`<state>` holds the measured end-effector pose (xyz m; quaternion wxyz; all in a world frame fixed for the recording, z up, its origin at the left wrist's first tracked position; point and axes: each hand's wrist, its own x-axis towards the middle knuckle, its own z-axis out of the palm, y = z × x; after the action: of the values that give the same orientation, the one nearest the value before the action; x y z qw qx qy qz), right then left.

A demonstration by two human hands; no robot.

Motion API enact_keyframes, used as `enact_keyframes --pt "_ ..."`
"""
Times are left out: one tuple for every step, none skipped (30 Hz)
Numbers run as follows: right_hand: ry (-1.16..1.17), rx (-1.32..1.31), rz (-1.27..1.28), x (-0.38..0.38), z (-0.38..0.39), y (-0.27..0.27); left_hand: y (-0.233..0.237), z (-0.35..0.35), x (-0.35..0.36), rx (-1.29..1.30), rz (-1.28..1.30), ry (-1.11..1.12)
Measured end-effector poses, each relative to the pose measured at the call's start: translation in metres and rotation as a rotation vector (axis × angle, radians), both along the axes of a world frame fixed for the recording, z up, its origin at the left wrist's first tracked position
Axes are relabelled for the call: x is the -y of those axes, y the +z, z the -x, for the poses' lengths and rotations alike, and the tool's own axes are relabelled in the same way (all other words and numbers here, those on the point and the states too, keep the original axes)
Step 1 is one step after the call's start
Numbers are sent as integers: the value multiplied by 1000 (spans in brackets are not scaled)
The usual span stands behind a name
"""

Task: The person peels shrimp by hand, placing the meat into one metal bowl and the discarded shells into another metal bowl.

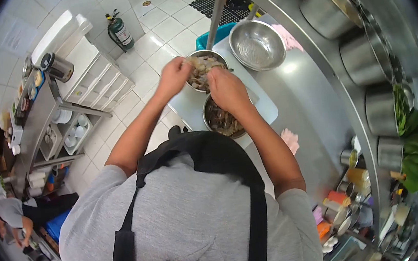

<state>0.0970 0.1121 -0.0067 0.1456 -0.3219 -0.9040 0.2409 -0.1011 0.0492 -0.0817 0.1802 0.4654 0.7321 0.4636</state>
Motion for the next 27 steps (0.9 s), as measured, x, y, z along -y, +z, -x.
enact_keyframes --pt "6 -67 -5 -10 14 5 -2 17 4 7 -12 14" --pt "9 -136 -7 -20 29 10 -5 33 9 129 6 54" --pt "9 -126 -12 -29 46 23 -7 45 14 250 25 90" --pt "22 -173 3 -40 62 29 -5 54 18 254 20 97" --pt "33 -220 20 -52 78 32 -1 61 23 386 20 95" --pt "39 -215 20 -63 94 35 2 66 26 519 23 92" --pt "19 -172 -30 -73 109 37 3 68 29 581 -8 106" --pt "-1 -128 -80 -77 117 37 4 69 32 586 -9 112" --pt "6 -122 -79 -77 120 38 6 70 36 655 -31 92" --pt "-13 -6 -112 -77 123 40 8 71 39 724 -54 72" --pt "-33 109 -146 -76 127 41 10 71 42 729 -57 80" --pt "-24 115 -146 -70 124 42 16 65 45 768 -50 32" --pt "79 51 -63 -58 114 42 22 60 47 807 -42 -15" --pt "177 -12 25 -45 103 40 29 54 47 813 -41 -7" --pt "244 -78 110 -33 96 35 36 47 46 809 -20 -92" --pt "238 -76 116 -24 86 34 38 41 45 801 5 -183" --pt "266 -73 31 -16 76 35 32 39 38 776 63 -267" --pt "288 -71 -58 -11 66 35 31 32 33 774 73 -283" --pt "289 -126 -112 -9 57 33 31 24 27 817 58 -326" --pt "268 -128 -114 -9 47 31 31 15 22 859 44 -372" --pt "215 -118 -156 -10 36 30 40 6 23 887 72 -394" --pt "161 -109 -198 -10 25 29 41 -3 21 881 83 -416" --pt "149 -76 -211 -10 15 29 42 -13 20 931 89 -428" --pt "124 -81 -211 -9 5 27 45 -22 18 981 98 -438" --pt "116 -84 -219 -7 -3 23 48 -30 17 1026 124 -431" --pt "108 -87 -226 -7 -11 18 53 -35 15 1018 140 -449" --pt "86 -93 -224 -6 -18 14 62 -40 14 906 182 -479"
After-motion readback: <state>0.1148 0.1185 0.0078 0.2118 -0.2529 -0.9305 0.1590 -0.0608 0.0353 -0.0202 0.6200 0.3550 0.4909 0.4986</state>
